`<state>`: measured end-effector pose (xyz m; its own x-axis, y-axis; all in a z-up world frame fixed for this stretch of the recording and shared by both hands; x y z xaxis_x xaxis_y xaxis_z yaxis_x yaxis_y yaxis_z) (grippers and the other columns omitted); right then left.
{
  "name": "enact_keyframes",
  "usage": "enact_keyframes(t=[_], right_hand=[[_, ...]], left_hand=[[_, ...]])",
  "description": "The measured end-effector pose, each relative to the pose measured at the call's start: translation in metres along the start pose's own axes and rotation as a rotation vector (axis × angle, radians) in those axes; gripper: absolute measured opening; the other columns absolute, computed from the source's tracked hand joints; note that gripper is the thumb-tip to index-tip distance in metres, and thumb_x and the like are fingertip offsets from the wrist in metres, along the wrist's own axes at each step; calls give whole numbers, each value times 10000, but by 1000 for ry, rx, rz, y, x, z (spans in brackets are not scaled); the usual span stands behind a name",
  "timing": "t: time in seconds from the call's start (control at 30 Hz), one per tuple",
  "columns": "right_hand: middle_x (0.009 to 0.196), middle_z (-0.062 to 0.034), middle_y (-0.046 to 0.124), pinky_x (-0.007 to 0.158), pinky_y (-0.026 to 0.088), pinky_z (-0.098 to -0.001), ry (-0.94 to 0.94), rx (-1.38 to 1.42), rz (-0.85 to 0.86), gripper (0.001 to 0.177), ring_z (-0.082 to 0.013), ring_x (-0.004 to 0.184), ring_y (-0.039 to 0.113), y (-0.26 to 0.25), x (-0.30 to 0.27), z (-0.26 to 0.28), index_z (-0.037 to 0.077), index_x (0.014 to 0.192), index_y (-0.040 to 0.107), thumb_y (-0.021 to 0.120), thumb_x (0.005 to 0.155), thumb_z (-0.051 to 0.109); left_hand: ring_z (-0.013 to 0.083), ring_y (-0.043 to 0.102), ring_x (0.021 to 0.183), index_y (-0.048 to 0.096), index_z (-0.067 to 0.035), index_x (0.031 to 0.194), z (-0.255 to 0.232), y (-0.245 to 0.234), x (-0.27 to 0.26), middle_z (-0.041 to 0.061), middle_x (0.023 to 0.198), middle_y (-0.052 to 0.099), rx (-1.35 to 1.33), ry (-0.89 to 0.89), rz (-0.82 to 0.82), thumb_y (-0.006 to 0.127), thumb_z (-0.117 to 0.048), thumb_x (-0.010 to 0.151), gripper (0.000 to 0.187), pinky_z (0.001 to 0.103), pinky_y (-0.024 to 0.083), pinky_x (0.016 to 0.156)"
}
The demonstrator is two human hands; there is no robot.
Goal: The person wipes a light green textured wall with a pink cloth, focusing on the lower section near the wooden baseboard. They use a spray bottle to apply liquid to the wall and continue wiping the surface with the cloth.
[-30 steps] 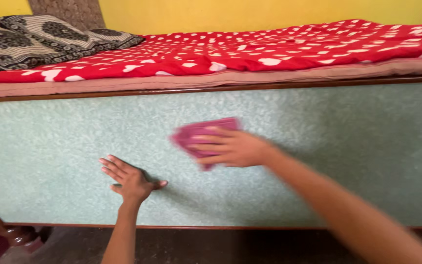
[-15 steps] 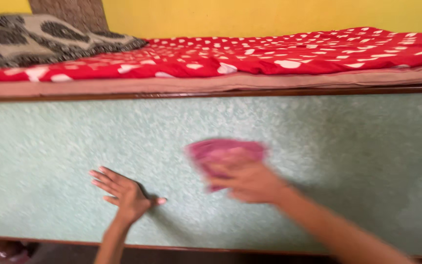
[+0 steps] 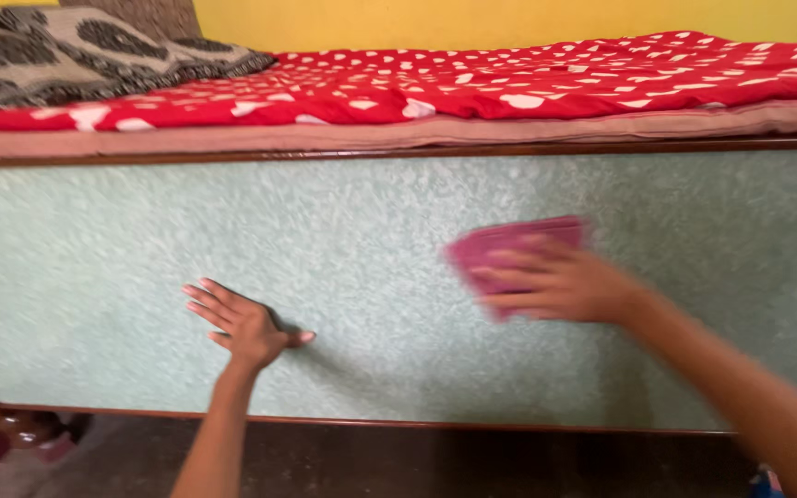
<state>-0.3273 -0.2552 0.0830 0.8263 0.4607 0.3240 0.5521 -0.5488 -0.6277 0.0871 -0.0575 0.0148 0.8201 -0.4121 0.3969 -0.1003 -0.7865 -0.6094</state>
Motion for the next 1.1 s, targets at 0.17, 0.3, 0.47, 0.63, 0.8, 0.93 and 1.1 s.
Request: enact_keyframes(t=[0.17,0.3,0.47,0.63,0.8,0.93,1.1], right_hand=[[1545,-41,434,1210,64,-576,112,-204,187,652,-273,1424,338,-27,-107,-37,395,1456,496,623,816,380],[1514,-76,455,1213,56,-599,194,-143,-99,535,-324,1492,304,11,-26,-4,364,1383,590,677,857,406],[1699,-62,271,1280,111,-514,198,59,-181,712,-286,1576,209,84,226,79,275,1582,402,619,905,266],[1734,-14,235,1326,105,-479,169,-3,-232,677,-205,1605,183,68,278,85,339,1616,343,533,981,208],[1671,62,308,1264,212,-472,59,32,-34,670,-204,1546,256,28,91,32,352,1522,468,534,880,173],[1547,15,450,1201,208,-489,121,-73,148,581,-209,1442,356,-11,-40,-2,355,1385,588,585,822,211],[1496,25,533,1224,169,-484,160,-208,-135,435,-205,1427,406,-3,-60,4,330,1305,651,663,876,261]], left_hand=[[566,-425,1395,-374,132,1426,-5,2,-2,381,1477,-470,-24,59,2,1049,-414,392,1841,849,62,1097],[546,-428,1406,-365,119,1428,-3,4,1,375,1481,-463,-16,61,-24,1044,-409,360,1845,859,71,1080],[501,-403,1440,-367,46,1454,8,6,4,322,1528,-457,-101,47,-16,1045,-382,328,1856,837,32,1102],[535,-376,1395,-209,-159,1529,-13,-10,-5,334,1509,-425,204,287,-142,1038,-478,440,1687,827,8,1102],[493,-326,1503,-339,57,1501,-9,-9,-10,317,1571,-408,119,-87,24,1034,-419,453,1793,790,78,1183],[570,-383,1432,-379,122,1441,-12,-2,-5,382,1493,-463,71,-23,77,1042,-391,458,1802,798,93,1153],[615,-387,1395,-380,166,1404,-7,3,-2,418,1469,-459,93,-8,70,1045,-424,475,1801,814,68,1142]])
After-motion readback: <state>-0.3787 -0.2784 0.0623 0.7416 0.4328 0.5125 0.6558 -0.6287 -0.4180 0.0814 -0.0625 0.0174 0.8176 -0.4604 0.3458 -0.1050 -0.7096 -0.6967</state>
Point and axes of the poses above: each hand's wrist, its own x-axis towards the middle knuckle, its own y-axis out of the palm, z = x × y, the point moved 9 cm from there along x, towards the middle knuckle
